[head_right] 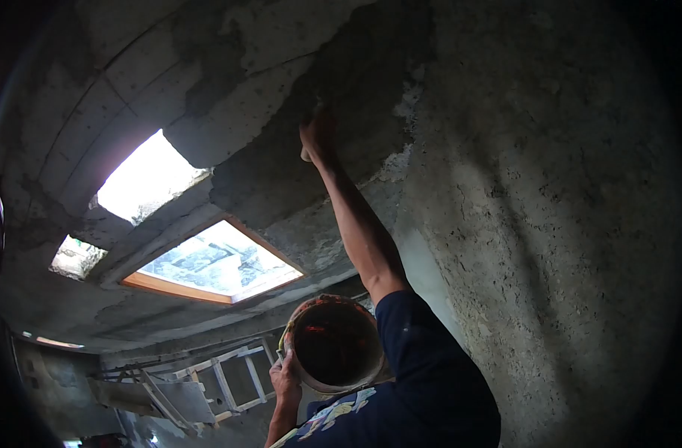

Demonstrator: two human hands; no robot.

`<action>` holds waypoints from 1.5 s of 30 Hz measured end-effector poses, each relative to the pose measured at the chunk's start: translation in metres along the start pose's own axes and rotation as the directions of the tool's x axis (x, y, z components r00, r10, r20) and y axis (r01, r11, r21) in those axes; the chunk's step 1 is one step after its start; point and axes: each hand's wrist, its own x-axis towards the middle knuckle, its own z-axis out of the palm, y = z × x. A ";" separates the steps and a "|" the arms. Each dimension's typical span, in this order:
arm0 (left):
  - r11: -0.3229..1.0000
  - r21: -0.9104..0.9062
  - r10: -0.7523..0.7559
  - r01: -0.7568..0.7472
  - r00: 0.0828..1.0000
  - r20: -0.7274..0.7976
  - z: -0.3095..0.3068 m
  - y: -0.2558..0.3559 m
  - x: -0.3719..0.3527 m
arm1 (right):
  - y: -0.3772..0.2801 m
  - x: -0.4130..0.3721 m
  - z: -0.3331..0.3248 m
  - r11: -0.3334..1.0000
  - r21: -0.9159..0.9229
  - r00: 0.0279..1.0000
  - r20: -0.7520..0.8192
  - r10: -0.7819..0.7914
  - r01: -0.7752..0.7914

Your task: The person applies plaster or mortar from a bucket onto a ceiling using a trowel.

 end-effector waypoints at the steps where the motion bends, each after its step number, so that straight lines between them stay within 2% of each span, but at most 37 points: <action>1: 1.000 0.001 -0.005 0.005 1.000 -0.005 -0.002 -0.002 0.001 | 0.004 -0.006 0.008 1.000 -0.001 1.000 0.005 0.004 -0.004; 3: 0.999 -0.001 -0.041 0.041 0.999 0.001 -0.007 -0.008 0.005 | 0.016 -0.023 0.031 0.993 -0.113 0.999 -0.035 0.024 -0.027; 5: 0.999 0.015 -0.028 0.028 1.000 -0.006 -0.003 -0.007 0.005 | 0.032 -0.042 0.039 0.996 -0.085 0.998 -0.063 -0.009 0.003; 7: 0.999 0.033 -0.011 0.011 1.000 -0.007 0.000 -0.005 0.003 | 0.044 -0.071 0.034 0.998 -0.010 0.998 -0.028 -0.055 0.055; 9: 1.000 0.004 0.029 -0.029 0.999 0.026 0.003 -0.004 0.001 | 0.072 -0.107 0.032 0.994 -0.112 0.999 0.047 0.017 -0.011; 11: 0.999 0.029 0.031 -0.032 0.998 0.047 0.004 0.002 -0.004 | 0.075 -0.139 -0.002 0.974 -0.136 0.961 0.184 0.205 -0.182; 13: 0.998 0.053 0.021 -0.024 0.998 0.056 0.000 0.000 -0.008 | 0.082 -0.170 -0.045 0.964 -0.098 0.912 0.314 0.264 -0.245; 15: 0.997 0.073 0.024 -0.029 0.997 0.071 -0.005 -0.011 -0.005 | 0.088 -0.210 -0.097 0.966 -0.121 0.895 0.365 0.258 -0.229; 17: 0.999 0.029 0.040 -0.042 0.995 0.095 0.000 -0.007 -0.013 | 0.101 -0.249 -0.153 0.914 -0.139 0.786 0.472 0.399 -0.380; 19: 0.999 -0.010 0.049 -0.048 0.991 0.121 0.005 -0.005 -0.021 | 0.052 -0.265 -0.229 0.763 -0.161 0.574 0.567 0.590 -0.626; 21: 0.993 0.099 0.054 -0.070 0.986 0.160 0.008 -0.004 -0.025 | 0.065 -0.297 -0.278 0.799 -0.325 0.578 0.559 0.594 -0.506; 23: 0.990 0.128 0.031 -0.053 0.985 0.169 0.011 -0.008 -0.027 | 0.100 -0.342 -0.321 0.895 -0.352 0.721 0.541 0.432 -0.272; 24: 0.986 0.159 0.023 -0.056 0.979 0.202 0.013 -0.009 -0.028 | 0.091 -0.348 -0.338 0.891 -0.360 0.714 0.543 0.441 -0.276; 27: 0.980 0.189 0.011 -0.062 0.966 0.257 0.010 -0.021 -0.029 | 0.051 -0.364 -0.388 0.848 -0.361 0.646 0.550 0.529 -0.387; 29: 0.970 0.235 -0.019 -0.062 0.944 0.328 0.001 -0.025 -0.030 | 0.032 -0.369 -0.408 0.768 -0.397 0.512 0.579 0.634 -0.502; 30: 0.944 0.312 -0.006 -0.108 0.939 0.344 -0.007 -0.029 -0.030 | 0.025 -0.370 -0.414 0.740 -0.439 0.465 0.583 0.666 -0.510; 31: 0.944 0.313 -0.011 -0.102 0.941 0.339 -0.018 -0.039 -0.025 | 0.029 -0.378 -0.418 0.737 -0.443 0.458 0.586 0.669 -0.510; 33: 0.834 0.529 -0.003 -0.157 0.957 0.290 -0.038 -0.061 -0.017 | 0.044 -0.398 -0.426 0.840 -0.405 0.524 0.657 0.542 -0.361; 34: 0.780 0.607 -0.006 -0.155 0.967 0.255 -0.035 -0.044 -0.026 | 0.045 -0.405 -0.427 0.834 -0.411 0.512 0.659 0.551 -0.367; 35: 0.722 0.659 0.060 -0.211 0.968 0.244 -0.044 -0.055 -0.014 | 0.044 -0.409 -0.427 0.856 -0.430 0.545 0.661 0.516 -0.288; 36: 0.706 0.627 0.167 -0.329 0.938 0.304 -0.059 -0.073 0.005 | 0.044 -0.414 -0.429 0.868 -0.452 0.564 0.670 0.483 -0.206; 37: 0.635 0.671 0.200 -0.384 0.920 0.337 -0.053 -0.051 -0.006 | 0.045 -0.414 -0.427 0.829 -0.472 0.455 0.693 0.560 -0.301; 39: 0.526 0.775 0.190 -0.350 0.937 0.294 -0.051 -0.038 -0.010 | 0.045 -0.419 -0.423 0.865 -0.437 0.497 0.710 0.499 -0.245; 41: 0.422 0.784 0.277 -0.456 0.888 0.368 -0.061 -0.042 -0.003 | 0.044 -0.421 -0.417 0.821 -0.442 0.412 0.714 0.566 -0.361; 42: 0.386 0.817 0.223 -0.429 0.903 0.368 -0.060 -0.031 -0.010 | 0.040 -0.419 -0.414 0.817 -0.448 0.388 0.725 0.569 -0.363; 44: 0.375 0.824 0.256 -0.425 0.902 0.348 -0.063 -0.035 -0.006 | 0.031 -0.413 -0.407 0.854 -0.457 0.355 0.777 0.519 -0.250; 45: 0.360 0.823 0.299 -0.439 0.890 0.343 -0.064 -0.037 -0.006 | 0.030 -0.413 -0.403 0.850 -0.463 0.342 0.779 0.526 -0.252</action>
